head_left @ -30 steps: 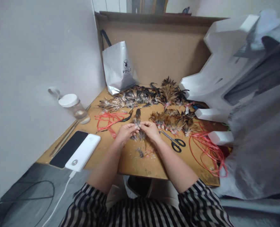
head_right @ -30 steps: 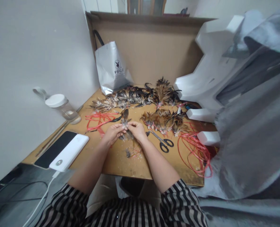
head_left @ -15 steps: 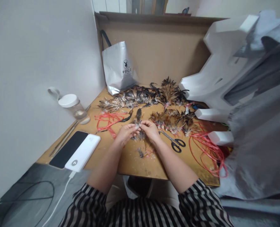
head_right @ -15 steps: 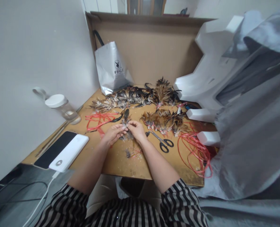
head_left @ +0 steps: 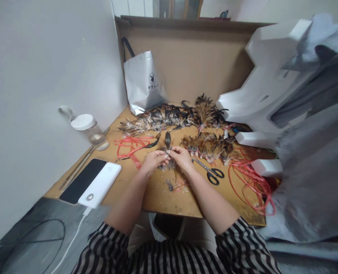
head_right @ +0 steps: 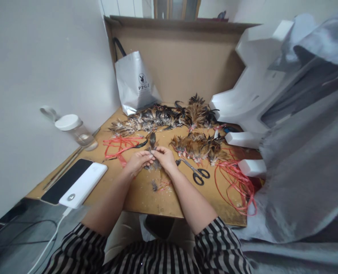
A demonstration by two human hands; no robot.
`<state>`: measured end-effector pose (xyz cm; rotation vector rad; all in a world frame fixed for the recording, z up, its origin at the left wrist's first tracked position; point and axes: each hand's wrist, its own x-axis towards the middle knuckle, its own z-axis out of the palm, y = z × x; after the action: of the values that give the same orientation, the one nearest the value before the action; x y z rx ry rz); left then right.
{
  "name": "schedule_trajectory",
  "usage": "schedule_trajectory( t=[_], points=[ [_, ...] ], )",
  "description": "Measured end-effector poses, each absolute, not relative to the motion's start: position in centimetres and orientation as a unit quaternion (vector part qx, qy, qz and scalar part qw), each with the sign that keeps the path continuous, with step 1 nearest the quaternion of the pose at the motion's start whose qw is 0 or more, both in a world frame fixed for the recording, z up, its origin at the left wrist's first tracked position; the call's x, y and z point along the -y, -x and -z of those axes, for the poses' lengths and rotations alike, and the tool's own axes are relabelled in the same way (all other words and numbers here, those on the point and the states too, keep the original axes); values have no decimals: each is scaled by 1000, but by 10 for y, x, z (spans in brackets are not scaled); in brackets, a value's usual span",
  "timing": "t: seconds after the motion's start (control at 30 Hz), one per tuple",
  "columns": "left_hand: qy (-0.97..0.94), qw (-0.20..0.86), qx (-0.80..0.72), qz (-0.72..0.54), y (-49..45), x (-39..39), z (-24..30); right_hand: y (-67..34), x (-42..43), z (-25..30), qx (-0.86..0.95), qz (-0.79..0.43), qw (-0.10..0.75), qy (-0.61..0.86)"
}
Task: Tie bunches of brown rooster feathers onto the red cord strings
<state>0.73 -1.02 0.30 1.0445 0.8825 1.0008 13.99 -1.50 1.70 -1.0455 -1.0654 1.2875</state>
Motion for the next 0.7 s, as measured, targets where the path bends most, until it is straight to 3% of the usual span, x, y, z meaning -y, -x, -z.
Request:
schedule_trajectory(
  t=[0.43,0.6,0.7],
  points=[
    [-522,601,-412,-444,-10,14,-7,-141,15,-15,460,-533,552,446],
    [-479,626,-403,-466,-8,11,-5,-141,14,-15,453,-540,558,438],
    [-419,661,-380,-492,-4,7,-2,-144,15,-16,524,-477,551,441]
  ],
)
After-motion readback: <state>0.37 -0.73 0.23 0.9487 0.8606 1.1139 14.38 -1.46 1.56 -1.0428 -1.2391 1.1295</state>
